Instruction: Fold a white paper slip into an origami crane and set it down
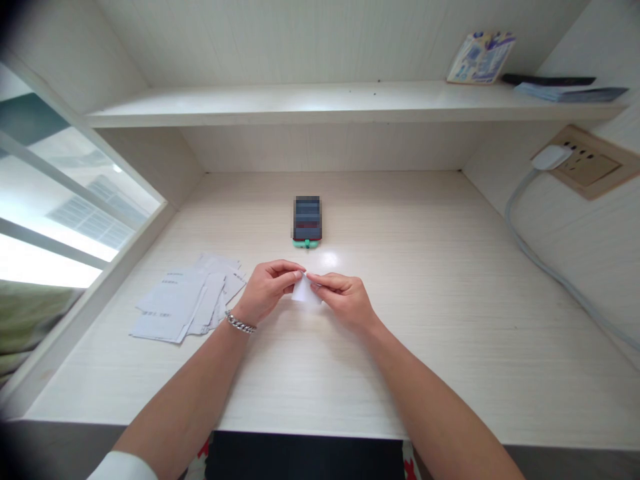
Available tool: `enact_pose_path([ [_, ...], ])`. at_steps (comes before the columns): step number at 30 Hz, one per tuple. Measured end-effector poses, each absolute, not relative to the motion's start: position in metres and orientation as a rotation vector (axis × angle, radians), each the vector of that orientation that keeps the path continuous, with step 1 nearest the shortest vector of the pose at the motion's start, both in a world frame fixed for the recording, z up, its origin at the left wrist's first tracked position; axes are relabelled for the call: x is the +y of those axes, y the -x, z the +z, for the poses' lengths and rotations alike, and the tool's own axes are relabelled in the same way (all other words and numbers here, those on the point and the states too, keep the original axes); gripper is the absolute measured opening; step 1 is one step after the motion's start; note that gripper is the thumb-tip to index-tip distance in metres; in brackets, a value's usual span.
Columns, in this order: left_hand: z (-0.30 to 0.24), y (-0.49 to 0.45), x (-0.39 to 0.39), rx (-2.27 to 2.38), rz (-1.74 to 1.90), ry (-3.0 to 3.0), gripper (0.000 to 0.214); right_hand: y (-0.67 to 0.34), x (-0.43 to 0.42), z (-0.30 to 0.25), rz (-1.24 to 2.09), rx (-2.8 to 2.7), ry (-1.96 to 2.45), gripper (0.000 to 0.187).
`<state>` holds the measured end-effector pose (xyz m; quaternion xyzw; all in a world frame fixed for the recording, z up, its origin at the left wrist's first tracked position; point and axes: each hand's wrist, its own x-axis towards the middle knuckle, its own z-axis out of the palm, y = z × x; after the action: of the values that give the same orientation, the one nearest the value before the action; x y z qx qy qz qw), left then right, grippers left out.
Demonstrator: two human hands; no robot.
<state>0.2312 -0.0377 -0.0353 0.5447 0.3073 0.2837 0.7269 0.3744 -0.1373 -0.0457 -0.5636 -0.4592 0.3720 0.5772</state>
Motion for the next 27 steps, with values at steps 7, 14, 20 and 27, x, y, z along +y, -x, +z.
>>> enact_pose_path([
  [7,-0.0347,-0.2296,-0.0373,0.655,0.616,-1.227,0.020,-0.3762,-0.1381,-0.0435,0.899,-1.104,1.315,0.022],
  [14,-0.0332,-0.2297,-0.0365,0.650,0.615,-1.286,0.017,-0.3742,-0.1366,-0.0439,1.093,-0.908,1.197,0.026],
  [20,-0.0312,-0.2299,-0.0371,0.657,0.600,-1.453,0.018,-0.3751,-0.1331,-0.0447,1.295,-0.616,1.144,0.022],
  [27,-0.0325,-0.2290,-0.0380,0.671,0.653,-1.622,0.019,-0.3778,-0.1338,-0.0422,1.371,-0.564,1.119,0.022],
])
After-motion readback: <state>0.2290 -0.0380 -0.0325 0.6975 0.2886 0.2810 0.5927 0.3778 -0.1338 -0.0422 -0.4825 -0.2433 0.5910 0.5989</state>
